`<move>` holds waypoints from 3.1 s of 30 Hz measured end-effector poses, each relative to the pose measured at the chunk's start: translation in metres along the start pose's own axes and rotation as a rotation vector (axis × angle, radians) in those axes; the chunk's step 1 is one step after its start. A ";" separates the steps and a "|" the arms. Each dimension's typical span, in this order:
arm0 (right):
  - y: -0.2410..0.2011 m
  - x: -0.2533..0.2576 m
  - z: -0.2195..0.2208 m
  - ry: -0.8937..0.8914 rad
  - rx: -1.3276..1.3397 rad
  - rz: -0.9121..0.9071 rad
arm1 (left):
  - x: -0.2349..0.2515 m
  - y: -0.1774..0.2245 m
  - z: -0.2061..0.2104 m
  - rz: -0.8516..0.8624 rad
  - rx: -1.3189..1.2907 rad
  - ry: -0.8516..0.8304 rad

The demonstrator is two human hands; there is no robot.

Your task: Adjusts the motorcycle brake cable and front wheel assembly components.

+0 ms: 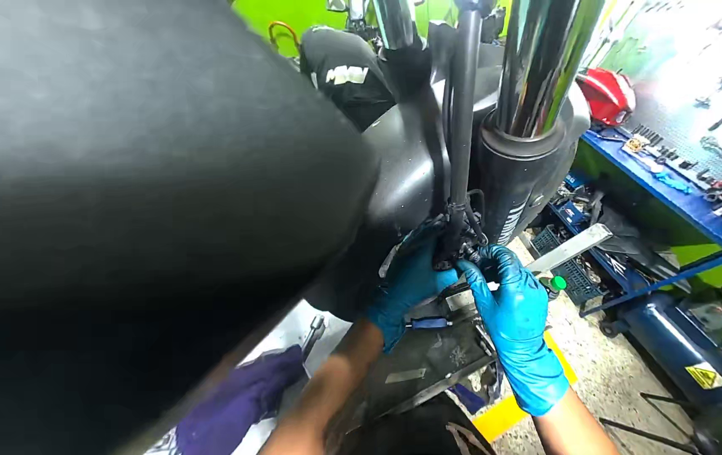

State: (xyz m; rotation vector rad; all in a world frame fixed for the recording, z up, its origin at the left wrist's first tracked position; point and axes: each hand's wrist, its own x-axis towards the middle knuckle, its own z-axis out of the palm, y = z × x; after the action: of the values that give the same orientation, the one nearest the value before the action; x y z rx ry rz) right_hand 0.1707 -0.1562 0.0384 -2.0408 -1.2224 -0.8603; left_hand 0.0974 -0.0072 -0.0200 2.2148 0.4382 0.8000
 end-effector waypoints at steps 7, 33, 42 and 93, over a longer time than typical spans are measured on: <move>-0.003 0.004 0.009 0.029 -0.125 -0.051 | -0.013 -0.018 0.014 -0.011 -0.024 0.001; -0.026 0.014 -0.017 -0.408 0.405 0.520 | -0.010 0.032 -0.021 -0.235 -0.202 -0.044; -0.021 0.010 -0.020 -0.272 0.053 0.051 | 0.001 0.026 -0.016 -0.135 -0.188 -0.016; 0.000 0.004 0.012 0.116 -0.077 -0.145 | 0.005 0.024 0.005 -0.054 -0.152 0.217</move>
State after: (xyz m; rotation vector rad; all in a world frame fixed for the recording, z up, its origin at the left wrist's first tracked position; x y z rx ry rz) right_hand 0.1752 -0.1450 0.0340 -1.9499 -1.3034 -1.0935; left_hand 0.1057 -0.0234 -0.0034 1.9766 0.5212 1.0153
